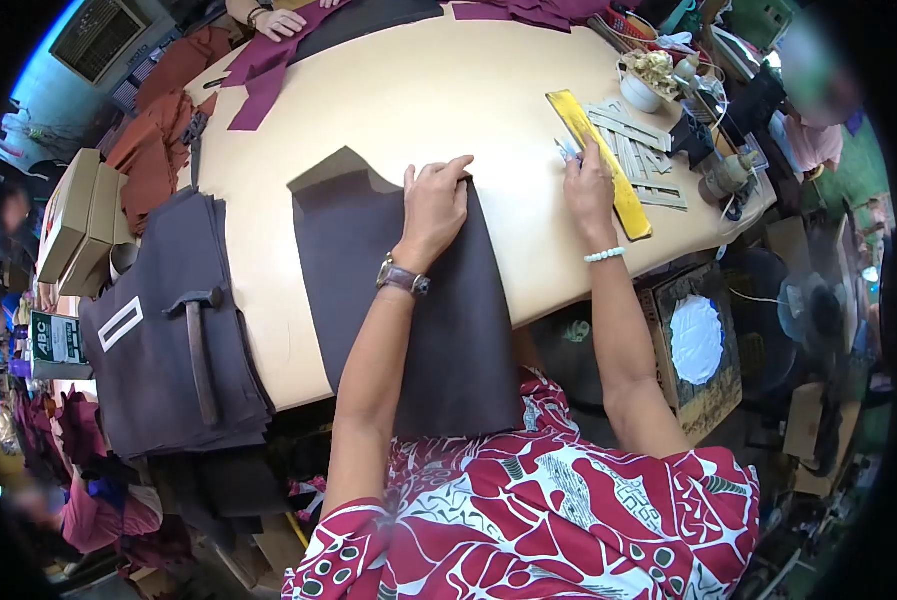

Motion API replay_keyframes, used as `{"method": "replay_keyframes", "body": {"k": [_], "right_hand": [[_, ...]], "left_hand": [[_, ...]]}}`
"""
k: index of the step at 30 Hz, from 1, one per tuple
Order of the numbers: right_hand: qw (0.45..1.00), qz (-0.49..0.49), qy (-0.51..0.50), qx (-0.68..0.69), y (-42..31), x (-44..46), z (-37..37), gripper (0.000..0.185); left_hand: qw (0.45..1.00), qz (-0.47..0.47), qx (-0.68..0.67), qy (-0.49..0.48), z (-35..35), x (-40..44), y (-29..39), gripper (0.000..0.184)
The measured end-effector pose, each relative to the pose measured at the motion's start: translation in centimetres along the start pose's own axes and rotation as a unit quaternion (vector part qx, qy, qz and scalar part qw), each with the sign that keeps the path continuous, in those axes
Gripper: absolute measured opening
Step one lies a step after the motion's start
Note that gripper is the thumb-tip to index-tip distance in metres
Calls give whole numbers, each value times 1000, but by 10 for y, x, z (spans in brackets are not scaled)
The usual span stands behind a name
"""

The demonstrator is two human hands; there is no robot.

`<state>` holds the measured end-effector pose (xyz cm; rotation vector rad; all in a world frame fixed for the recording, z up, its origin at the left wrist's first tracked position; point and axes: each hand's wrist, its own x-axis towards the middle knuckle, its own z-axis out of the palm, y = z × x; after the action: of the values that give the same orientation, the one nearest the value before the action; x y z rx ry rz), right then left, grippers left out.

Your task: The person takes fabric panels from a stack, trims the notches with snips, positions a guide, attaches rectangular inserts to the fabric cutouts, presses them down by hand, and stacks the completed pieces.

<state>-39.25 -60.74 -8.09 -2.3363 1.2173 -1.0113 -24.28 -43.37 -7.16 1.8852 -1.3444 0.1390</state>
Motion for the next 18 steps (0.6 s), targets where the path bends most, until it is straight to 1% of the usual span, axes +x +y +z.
{"method": "replay_keyframes", "body": {"k": [4, 7, 9, 13, 15, 16, 17, 18], "right_hand": [[993, -84, 71, -36, 9, -3, 6, 41], [992, -101, 69, -19, 19, 2, 7, 43], [998, -62, 25, 8, 21, 2, 3, 43], [998, 18, -28, 50, 12, -1, -6, 42], [988, -107, 79, -79, 3, -9, -10, 42], [966, -170, 131, -142, -13, -13, -18, 41], [969, -179, 125, -119, -31, -20, -28, 42], [979, -186, 75, -23, -56, -32, -37, 41]], "left_hand": [[999, 7, 32, -8, 20, 0, -3, 27], [999, 7, 48, 1, 29, -3, -5, 28], [999, 3, 48, -7, 31, -5, -7, 30], [994, 25, 99, 29, 30, -4, -2, 39], [989, 21, 139, 47, 23, -4, 4, 46], [986, 16, 152, 60, 11, -3, 11, 46], [983, 9, 165, 73, -5, -5, 18, 46], [980, 0, 179, 83, -21, -12, 23, 47]]}}
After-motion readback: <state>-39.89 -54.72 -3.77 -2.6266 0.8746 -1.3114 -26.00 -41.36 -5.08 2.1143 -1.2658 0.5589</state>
